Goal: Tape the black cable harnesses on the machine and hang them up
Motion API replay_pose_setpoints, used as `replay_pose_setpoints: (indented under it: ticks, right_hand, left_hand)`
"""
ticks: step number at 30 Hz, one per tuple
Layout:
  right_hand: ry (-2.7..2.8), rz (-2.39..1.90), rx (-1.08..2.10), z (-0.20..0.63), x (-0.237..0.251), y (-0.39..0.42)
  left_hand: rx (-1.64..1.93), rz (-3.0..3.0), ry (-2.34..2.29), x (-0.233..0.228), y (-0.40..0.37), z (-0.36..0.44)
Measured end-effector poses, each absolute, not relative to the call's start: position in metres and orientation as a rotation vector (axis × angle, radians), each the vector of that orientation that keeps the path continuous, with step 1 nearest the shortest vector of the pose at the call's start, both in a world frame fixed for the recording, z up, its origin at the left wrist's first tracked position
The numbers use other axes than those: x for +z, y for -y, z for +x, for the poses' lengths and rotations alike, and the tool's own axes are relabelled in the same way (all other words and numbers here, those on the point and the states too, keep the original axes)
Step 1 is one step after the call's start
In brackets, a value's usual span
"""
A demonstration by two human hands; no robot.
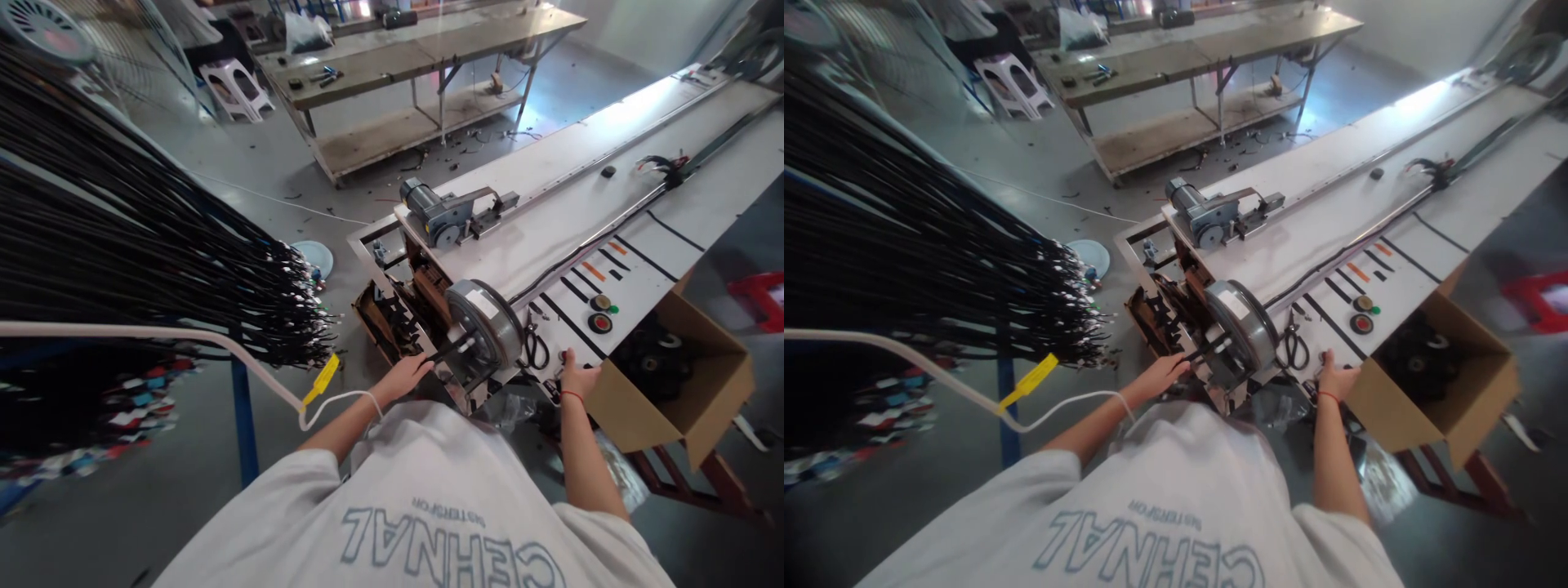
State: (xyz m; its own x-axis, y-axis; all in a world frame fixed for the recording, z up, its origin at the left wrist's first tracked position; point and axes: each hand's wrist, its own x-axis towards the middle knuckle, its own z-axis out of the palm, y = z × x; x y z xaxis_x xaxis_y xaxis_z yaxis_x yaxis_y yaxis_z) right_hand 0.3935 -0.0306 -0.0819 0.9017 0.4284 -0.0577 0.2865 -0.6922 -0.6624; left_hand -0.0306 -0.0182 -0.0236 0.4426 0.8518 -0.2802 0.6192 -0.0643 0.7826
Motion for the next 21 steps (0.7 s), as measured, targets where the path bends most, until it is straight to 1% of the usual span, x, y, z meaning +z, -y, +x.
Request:
replay_pose_setpoints:
  ticks: [7, 13, 18, 21]
  right_hand:
    - [0.498, -2.381, 0.28, 0.39, -0.077, 0.031]
    - [0.507, -2.383, 0.235, 0.391, -0.081, 0.031]
    - [0.503, -2.366, 0.236, 0.391, -0.082, 0.031]
    - [0.507, -2.349, 0.241, 0.391, -0.082, 0.032]
  left_hand:
    - [0.387, 1.755, -1.254, -0.024, 0.003, 0.003]
    - [0.412, 1.691, -1.258, -0.025, -0.003, 0.014]
    - [0.42, 1.676, -1.282, -0.044, 0.008, -0.002]
    - [0.32, 1.66, -1.277, -0.063, 0.025, -0.027]
